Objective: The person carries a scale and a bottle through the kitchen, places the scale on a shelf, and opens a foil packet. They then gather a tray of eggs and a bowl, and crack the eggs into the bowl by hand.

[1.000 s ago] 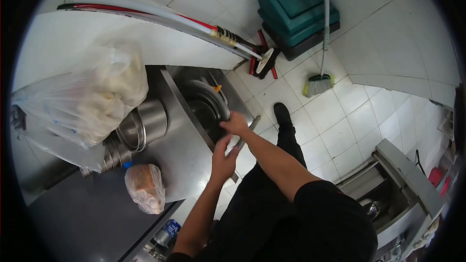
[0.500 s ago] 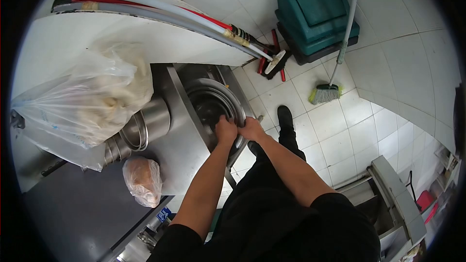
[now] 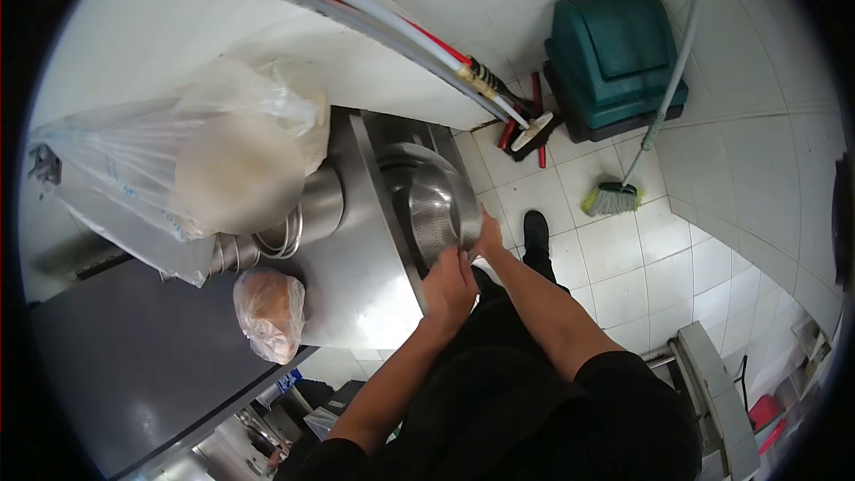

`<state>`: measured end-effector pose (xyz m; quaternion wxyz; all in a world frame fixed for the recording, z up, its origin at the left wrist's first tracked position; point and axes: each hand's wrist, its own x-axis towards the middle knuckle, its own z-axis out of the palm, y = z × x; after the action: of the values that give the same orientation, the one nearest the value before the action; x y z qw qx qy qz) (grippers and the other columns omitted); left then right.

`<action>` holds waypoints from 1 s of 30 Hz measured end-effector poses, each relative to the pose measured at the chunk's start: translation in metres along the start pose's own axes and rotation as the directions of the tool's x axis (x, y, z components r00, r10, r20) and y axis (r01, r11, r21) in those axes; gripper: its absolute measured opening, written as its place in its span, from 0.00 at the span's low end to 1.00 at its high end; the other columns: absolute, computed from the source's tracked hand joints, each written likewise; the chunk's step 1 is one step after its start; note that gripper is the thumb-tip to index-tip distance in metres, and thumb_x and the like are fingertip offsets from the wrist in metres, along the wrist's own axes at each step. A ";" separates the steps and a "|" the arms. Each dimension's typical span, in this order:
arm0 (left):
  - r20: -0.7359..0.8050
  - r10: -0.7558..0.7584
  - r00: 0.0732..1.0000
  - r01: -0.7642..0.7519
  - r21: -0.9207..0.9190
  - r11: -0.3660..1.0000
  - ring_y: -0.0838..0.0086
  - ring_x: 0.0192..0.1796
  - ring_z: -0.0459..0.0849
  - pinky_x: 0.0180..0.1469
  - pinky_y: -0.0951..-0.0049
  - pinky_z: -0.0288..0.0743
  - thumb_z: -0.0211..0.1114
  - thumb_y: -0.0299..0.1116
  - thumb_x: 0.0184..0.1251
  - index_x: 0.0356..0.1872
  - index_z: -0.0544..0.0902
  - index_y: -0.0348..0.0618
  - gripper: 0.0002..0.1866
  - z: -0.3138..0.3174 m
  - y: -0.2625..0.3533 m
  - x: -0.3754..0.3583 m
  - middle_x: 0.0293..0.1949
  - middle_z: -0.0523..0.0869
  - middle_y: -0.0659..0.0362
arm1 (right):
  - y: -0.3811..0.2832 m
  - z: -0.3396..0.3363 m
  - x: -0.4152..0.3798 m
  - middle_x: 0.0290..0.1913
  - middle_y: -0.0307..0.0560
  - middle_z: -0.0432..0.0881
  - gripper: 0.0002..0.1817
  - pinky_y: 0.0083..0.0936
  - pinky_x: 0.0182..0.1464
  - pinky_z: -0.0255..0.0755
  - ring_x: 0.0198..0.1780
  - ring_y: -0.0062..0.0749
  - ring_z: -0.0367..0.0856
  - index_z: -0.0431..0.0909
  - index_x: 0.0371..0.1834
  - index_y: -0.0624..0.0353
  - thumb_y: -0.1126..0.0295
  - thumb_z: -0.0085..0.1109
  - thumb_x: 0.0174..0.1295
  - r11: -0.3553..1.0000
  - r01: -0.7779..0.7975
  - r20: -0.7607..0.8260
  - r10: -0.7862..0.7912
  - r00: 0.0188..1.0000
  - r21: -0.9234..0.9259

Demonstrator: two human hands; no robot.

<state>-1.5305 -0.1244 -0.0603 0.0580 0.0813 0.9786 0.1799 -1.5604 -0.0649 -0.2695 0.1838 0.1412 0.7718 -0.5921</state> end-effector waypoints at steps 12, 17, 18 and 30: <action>-0.159 0.335 0.929 -0.355 -0.119 0.927 0.55 0.45 0.92 0.46 0.59 0.87 0.62 0.10 0.53 0.51 0.83 0.38 0.23 -0.133 -0.030 -0.116 0.45 0.91 0.50 | -0.036 -0.078 -0.016 0.41 0.56 0.87 0.25 0.39 0.35 0.81 0.36 0.42 0.87 0.79 0.56 0.72 0.73 0.68 0.54 0.796 -0.311 0.192 0.246 0.950 0.520; -0.233 0.162 0.959 -0.125 0.163 0.979 0.53 0.43 0.90 0.46 0.58 0.84 0.63 0.13 0.58 0.50 0.85 0.37 0.18 -0.166 -0.107 -0.171 0.44 0.90 0.48 | -0.015 -0.151 -0.055 0.41 0.55 0.88 0.23 0.38 0.35 0.83 0.38 0.40 0.89 0.82 0.52 0.72 0.79 0.64 0.49 0.831 -0.279 0.051 0.291 0.955 0.482; -0.247 0.111 0.963 -0.064 0.194 0.979 0.52 0.42 0.89 0.45 0.57 0.83 0.63 0.14 0.61 0.51 0.85 0.36 0.17 -0.166 -0.124 -0.177 0.43 0.90 0.47 | -0.012 -0.165 -0.066 0.41 0.56 0.88 0.22 0.38 0.35 0.84 0.38 0.41 0.89 0.82 0.51 0.73 0.78 0.65 0.49 0.848 -0.302 -0.016 0.342 0.940 0.435; -0.431 0.237 0.871 -0.205 0.121 0.971 0.56 0.40 0.89 0.43 0.59 0.83 0.63 0.15 0.55 0.47 0.84 0.40 0.17 -0.144 -0.165 -0.203 0.40 0.90 0.53 | 0.033 -0.150 -0.133 0.42 0.54 0.87 0.22 0.43 0.35 0.88 0.33 0.46 0.89 0.81 0.51 0.71 0.81 0.63 0.48 0.797 -0.269 -0.045 0.347 0.937 0.541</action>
<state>-1.3749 -0.3626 0.0308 -0.1897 0.1517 0.9561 0.1641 -1.4446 0.0885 -0.2037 0.1765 0.3515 0.5572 -0.7313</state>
